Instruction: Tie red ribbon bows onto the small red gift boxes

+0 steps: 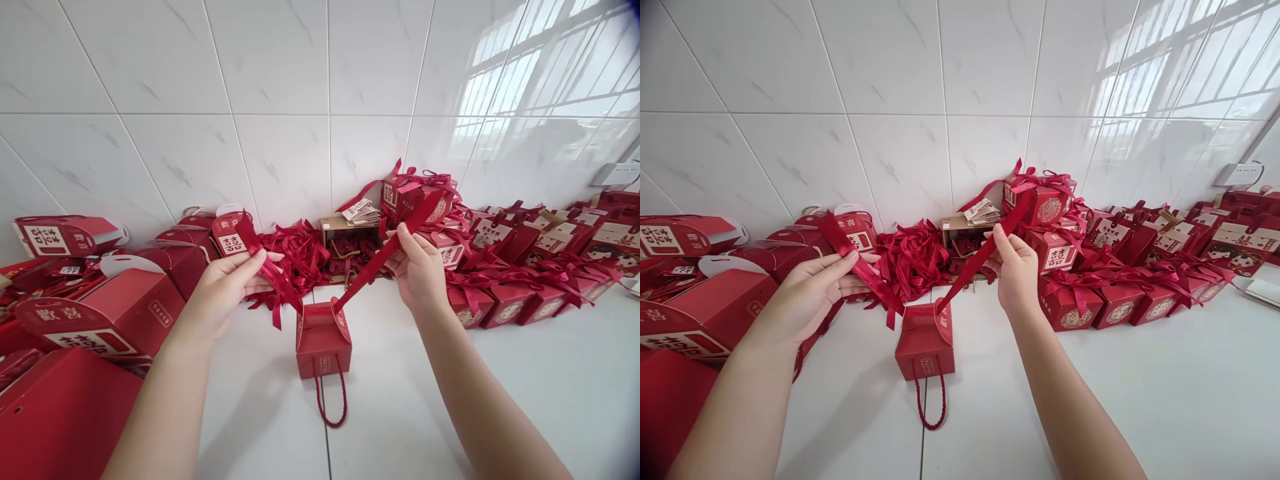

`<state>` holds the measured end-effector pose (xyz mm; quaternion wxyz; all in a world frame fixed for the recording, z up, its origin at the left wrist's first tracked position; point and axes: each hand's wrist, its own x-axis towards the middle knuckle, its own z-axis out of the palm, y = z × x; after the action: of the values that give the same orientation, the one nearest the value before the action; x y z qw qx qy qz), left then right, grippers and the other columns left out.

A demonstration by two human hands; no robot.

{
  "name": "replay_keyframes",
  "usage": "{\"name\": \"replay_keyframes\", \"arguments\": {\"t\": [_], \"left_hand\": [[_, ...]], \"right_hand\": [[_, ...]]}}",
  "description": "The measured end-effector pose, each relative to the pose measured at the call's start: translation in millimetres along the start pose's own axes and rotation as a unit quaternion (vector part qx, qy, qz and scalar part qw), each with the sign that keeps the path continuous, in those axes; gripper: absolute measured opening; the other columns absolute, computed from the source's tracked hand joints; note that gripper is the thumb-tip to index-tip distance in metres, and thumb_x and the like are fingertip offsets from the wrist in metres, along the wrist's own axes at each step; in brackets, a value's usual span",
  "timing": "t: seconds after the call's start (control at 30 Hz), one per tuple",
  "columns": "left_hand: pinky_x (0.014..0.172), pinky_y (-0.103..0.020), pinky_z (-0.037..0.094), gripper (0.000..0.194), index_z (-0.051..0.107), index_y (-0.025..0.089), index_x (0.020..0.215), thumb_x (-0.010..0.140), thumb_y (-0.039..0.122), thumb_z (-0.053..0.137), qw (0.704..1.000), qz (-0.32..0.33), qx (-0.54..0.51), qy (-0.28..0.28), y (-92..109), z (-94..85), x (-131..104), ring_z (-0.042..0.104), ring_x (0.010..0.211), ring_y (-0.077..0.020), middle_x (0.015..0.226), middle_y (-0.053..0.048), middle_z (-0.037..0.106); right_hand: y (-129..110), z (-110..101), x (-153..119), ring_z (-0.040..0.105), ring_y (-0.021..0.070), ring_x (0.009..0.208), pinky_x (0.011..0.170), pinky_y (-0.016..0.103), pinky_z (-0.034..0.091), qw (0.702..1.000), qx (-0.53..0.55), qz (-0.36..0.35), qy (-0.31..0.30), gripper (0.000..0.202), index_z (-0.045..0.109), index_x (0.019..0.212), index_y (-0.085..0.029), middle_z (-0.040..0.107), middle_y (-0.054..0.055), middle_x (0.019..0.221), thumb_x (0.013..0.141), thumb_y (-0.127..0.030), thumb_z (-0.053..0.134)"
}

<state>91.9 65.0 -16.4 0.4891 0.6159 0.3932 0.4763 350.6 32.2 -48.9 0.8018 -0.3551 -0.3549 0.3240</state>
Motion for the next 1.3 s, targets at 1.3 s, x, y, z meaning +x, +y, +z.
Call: {"name": "replay_keyframes", "arguments": {"t": [1.3], "left_hand": [[0.082,-0.033,0.054,0.024,0.075,0.023,0.087,0.08,0.043,0.063,0.995,0.091,0.012,0.044,15.8,8.9,-21.7,0.067,0.088,-0.0222,0.087,-0.003,0.074]], "right_hand": [[-30.9,6.8,-25.8,0.053,0.0105,0.057,0.052,0.023,0.046,0.998,-0.019,-0.027,-0.05,0.02,0.068,0.067,-0.02,0.058,-0.001,0.063,0.074,-0.038,0.072]]}}
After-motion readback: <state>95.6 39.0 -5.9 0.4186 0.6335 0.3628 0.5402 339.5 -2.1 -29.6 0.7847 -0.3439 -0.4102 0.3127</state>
